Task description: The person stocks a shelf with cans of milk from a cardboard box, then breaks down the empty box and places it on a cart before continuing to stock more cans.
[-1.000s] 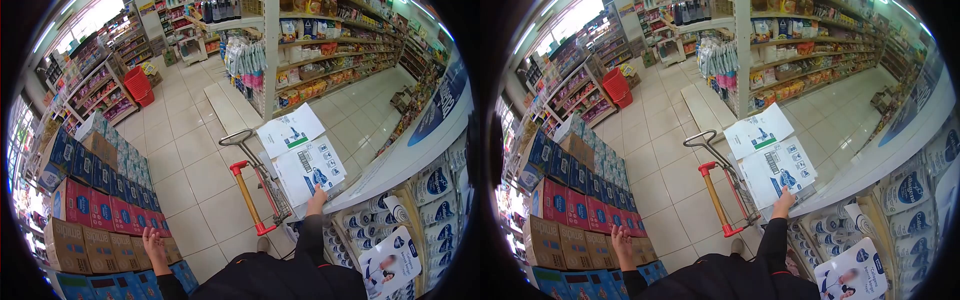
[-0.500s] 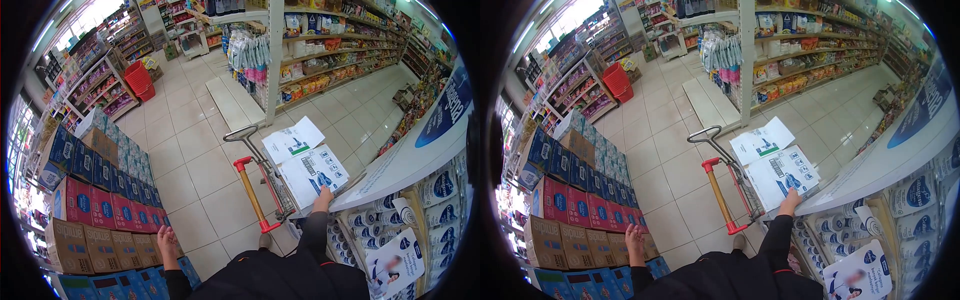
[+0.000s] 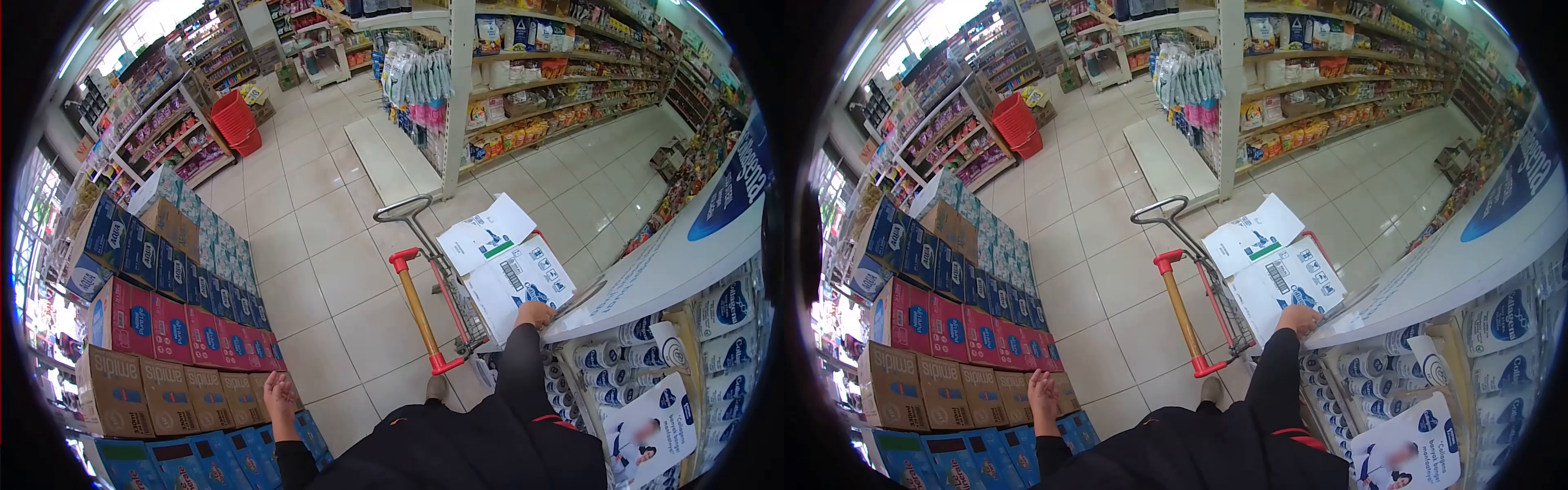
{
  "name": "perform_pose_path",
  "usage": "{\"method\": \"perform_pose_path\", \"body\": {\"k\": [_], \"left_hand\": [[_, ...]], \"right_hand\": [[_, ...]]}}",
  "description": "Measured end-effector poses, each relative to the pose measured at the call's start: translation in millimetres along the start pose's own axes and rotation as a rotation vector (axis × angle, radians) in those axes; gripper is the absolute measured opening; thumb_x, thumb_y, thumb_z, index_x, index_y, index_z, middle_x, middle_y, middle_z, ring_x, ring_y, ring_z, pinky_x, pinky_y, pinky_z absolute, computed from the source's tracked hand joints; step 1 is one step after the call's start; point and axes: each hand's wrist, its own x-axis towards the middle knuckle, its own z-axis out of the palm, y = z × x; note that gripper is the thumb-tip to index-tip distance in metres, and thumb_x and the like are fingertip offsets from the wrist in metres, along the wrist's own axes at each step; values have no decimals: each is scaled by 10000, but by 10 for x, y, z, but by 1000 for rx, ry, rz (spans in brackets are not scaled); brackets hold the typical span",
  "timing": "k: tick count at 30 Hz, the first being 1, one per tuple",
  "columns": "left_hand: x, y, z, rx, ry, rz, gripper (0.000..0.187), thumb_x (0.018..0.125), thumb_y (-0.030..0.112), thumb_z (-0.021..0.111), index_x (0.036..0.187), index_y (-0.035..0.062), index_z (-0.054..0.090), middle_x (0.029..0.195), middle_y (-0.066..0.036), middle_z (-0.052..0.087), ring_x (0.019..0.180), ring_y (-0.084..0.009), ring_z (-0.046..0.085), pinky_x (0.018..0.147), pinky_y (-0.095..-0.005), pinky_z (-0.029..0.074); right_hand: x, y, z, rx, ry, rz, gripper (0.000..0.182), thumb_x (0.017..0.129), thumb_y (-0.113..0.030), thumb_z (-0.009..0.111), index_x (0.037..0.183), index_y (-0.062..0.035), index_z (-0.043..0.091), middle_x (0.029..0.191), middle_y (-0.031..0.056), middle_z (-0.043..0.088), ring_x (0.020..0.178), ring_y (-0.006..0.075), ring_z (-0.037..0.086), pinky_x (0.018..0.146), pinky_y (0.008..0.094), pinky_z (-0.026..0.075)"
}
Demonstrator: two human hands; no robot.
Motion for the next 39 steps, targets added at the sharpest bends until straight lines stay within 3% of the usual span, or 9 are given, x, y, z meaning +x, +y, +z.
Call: {"method": "perform_pose_path", "body": {"k": [5,8,11,16,26,31,36,37,39], "left_hand": [[52,-98,-139,32,-15,-29,346,817,106,463,1160,139,431,1030,10,542,759,-61,527,603,-219,396],[120,-187,-153,46,-107,-36,350,808,119,471,1155,145,434,1039,0,539,778,-74,521,631,-244,393],[134,-212,-52,131,-150,-103,360,797,121,469,1154,153,436,1051,-10,534,796,-87,509,666,-274,385],[119,-163,153,311,-442,-67,362,788,121,460,1148,151,440,1054,-12,532,793,-87,493,684,-282,380],[-213,-644,95,590,-847,-93,381,769,143,489,1147,155,438,1058,-22,527,851,-115,497,705,-297,375],[-667,-824,176,672,-968,-197,370,759,114,476,1126,153,449,1058,-18,538,822,-103,505,693,-281,376],[-1222,-1214,499,775,-1100,-163,402,755,140,488,1153,144,440,1071,-30,527,898,-150,491,733,-317,365],[-1443,-1358,552,815,-1158,-174,402,755,140,488,1153,144,440,1071,-30,527,898,-150,491,733,-317,365],[-1920,-1610,642,965,-1270,-131,384,751,145,488,1134,143,454,1050,-23,533,865,-139,489,725,-308,367]], "right_hand": [[-374,100,-418,-1,35,-269,434,843,-138,418,1219,-44,222,1157,251,329,928,373,513,792,455,434],[-471,523,-429,52,87,-1062,309,819,-82,408,1121,-17,394,1145,188,381,1044,367,432,822,453,397],[-363,1280,-266,-360,9,-1524,247,778,-65,447,1016,-19,491,1103,154,434,1032,342,446,773,434,434],[-462,2321,-793,-297,-178,-1512,297,729,-56,495,1024,-36,470,1070,168,448,987,345,464,710,410,462],[-196,6080,-1846,-356,-512,-539,276,676,-79,482,936,-25,557,951,198,566,920,324,535,801,383,428],[-443,8226,-2125,-807,-657,-319,197,724,-164,488,741,-41,641,806,156,618,779,310,594,711,359,478],[-741,10020,-1876,-103,-520,463,104,659,-136,647,721,-53,652,715,91,633,688,210,621,648,333,490],[-787,10074,-1992,-65,-496,519,104,659,-136,647,721,-53,652,715,91,633,688,210,621,648,333,490],[-728,10119,-2237,-264,-582,136,109,663,-124,633,731,-39,648,701,95,631,637,205,622,586,336,493]]}}
